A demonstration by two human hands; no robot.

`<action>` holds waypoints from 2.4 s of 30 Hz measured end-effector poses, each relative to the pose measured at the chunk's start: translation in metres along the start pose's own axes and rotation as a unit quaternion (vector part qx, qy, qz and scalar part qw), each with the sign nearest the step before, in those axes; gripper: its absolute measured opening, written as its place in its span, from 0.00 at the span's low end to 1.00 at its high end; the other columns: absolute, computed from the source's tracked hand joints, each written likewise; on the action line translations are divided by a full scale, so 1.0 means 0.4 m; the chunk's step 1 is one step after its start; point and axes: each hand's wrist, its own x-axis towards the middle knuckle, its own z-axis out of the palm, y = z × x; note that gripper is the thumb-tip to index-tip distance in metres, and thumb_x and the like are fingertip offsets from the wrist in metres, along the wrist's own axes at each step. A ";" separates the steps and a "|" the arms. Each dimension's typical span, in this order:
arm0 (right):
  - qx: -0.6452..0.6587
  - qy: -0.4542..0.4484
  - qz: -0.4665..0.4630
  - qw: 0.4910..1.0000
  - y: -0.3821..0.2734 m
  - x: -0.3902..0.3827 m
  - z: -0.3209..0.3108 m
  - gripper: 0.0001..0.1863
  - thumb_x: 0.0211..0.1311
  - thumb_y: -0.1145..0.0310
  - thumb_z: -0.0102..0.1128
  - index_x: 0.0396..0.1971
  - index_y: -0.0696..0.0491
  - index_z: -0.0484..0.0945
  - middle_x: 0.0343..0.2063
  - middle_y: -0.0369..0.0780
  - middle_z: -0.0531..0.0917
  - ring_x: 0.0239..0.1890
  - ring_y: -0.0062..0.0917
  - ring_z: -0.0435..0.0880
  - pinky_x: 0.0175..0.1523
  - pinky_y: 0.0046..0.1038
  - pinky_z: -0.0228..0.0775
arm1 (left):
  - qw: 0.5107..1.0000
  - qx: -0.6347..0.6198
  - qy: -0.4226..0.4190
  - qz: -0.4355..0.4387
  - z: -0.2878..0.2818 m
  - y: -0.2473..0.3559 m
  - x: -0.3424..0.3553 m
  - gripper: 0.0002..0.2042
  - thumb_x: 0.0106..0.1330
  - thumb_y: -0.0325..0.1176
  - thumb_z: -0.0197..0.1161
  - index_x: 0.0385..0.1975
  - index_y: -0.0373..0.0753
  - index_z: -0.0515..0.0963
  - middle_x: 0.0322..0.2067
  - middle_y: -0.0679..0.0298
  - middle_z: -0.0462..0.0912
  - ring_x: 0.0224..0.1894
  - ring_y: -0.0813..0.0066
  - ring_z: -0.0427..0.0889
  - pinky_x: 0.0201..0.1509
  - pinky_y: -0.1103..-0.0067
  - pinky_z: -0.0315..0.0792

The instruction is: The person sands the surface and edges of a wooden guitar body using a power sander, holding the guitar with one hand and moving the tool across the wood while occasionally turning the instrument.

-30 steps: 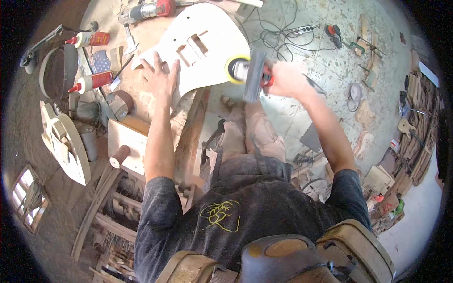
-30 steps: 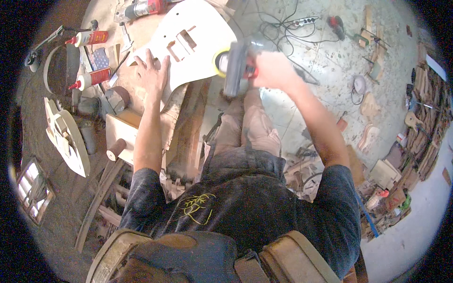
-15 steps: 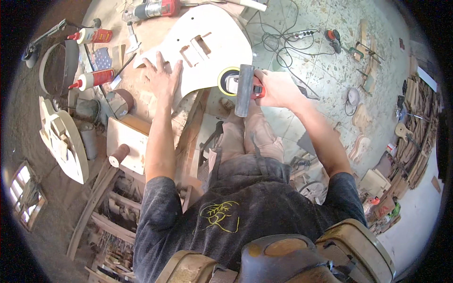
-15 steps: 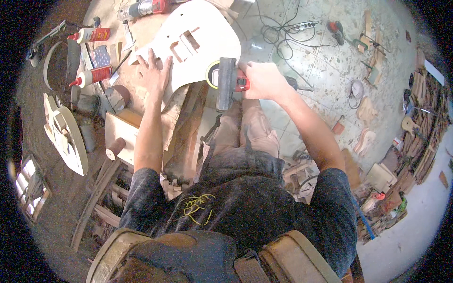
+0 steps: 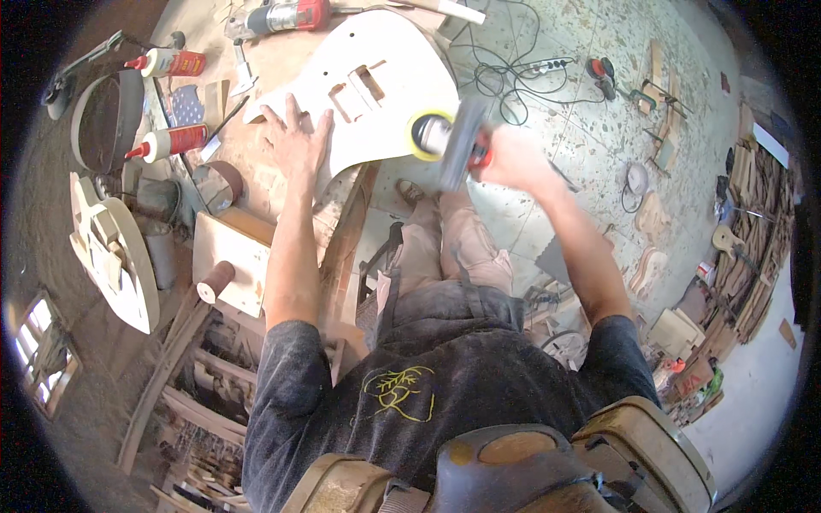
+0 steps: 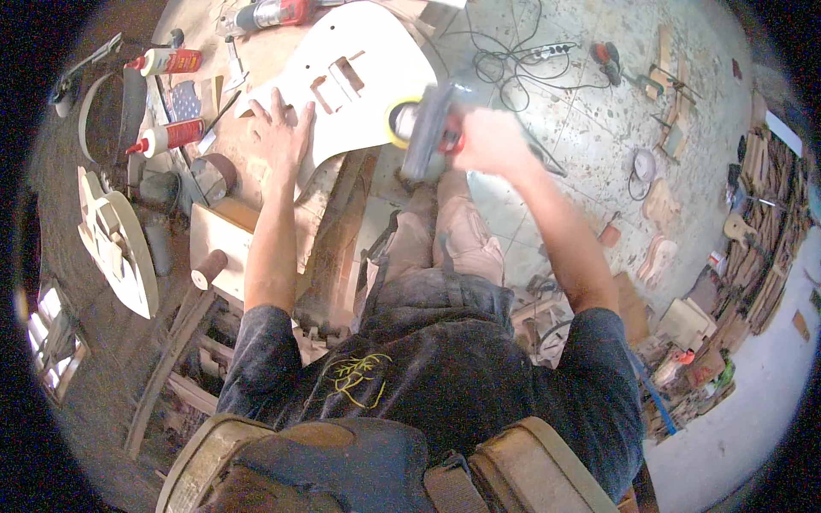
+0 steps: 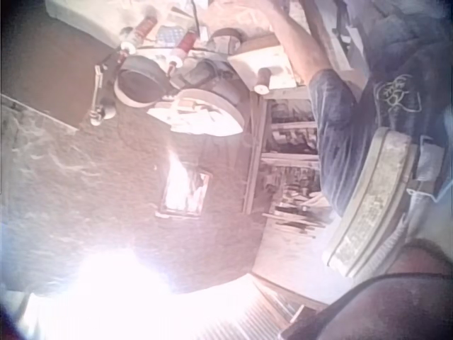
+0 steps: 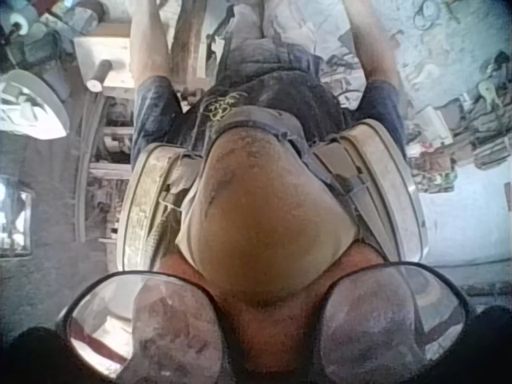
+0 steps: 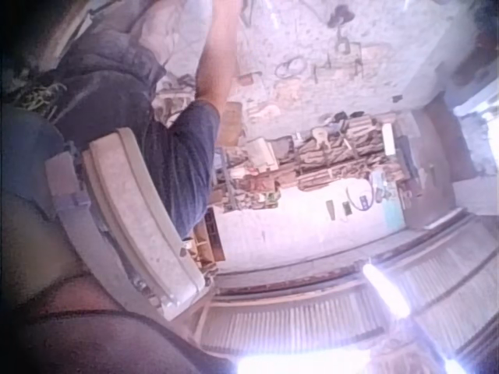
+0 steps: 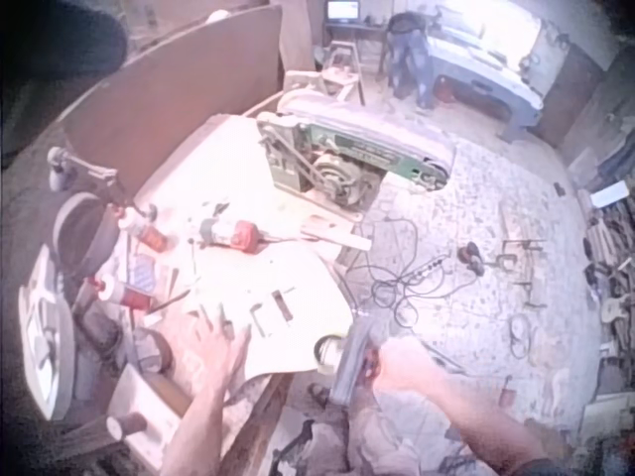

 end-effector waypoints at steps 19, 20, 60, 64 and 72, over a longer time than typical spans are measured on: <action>0.003 -0.045 -0.072 0.996 -0.010 0.008 -0.006 0.23 0.47 0.55 0.70 0.38 0.56 0.77 0.27 0.53 0.84 0.35 0.49 0.85 0.38 0.46 0.77 | 1.000 -0.007 -0.004 0.013 0.002 -0.007 -0.002 0.48 0.60 0.72 0.57 0.77 0.53 0.57 0.78 0.41 0.41 0.78 0.44 0.50 0.80 0.52 0.42; 0.015 -0.032 -0.099 0.994 -0.024 0.001 0.003 0.23 0.47 0.55 0.70 0.38 0.56 0.77 0.27 0.52 0.84 0.35 0.49 0.86 0.38 0.45 0.77 | 1.000 -0.018 -0.005 0.012 0.001 -0.008 -0.003 0.48 0.60 0.72 0.57 0.77 0.53 0.57 0.78 0.42 0.40 0.78 0.44 0.50 0.80 0.52 0.41; 0.065 0.035 -0.041 0.996 0.082 0.029 -0.011 0.19 0.49 0.48 0.70 0.24 0.51 0.84 0.21 0.50 0.84 0.28 0.45 0.87 0.35 0.41 0.80 | 1.000 -0.013 0.002 0.023 0.005 -0.007 0.000 0.45 0.63 0.70 0.57 0.77 0.51 0.58 0.78 0.41 0.43 0.76 0.38 0.53 0.78 0.51 0.45; 0.067 0.042 0.032 0.996 0.198 0.128 -0.073 0.18 0.45 0.56 0.70 0.27 0.57 0.79 0.21 0.51 0.83 0.28 0.48 0.85 0.35 0.45 0.76 | 0.999 0.038 -0.003 0.026 0.007 0.000 0.007 0.46 0.64 0.70 0.55 0.78 0.51 0.56 0.77 0.41 0.43 0.75 0.40 0.56 0.77 0.50 0.48; 0.069 0.088 -0.109 0.988 0.117 0.009 0.033 0.22 0.47 0.49 0.70 0.23 0.55 0.81 0.22 0.48 0.85 0.29 0.47 0.86 0.35 0.43 0.80 | 0.998 0.057 -0.003 0.021 0.012 -0.020 0.007 0.46 0.65 0.71 0.53 0.78 0.49 0.54 0.77 0.40 0.42 0.76 0.43 0.57 0.76 0.50 0.50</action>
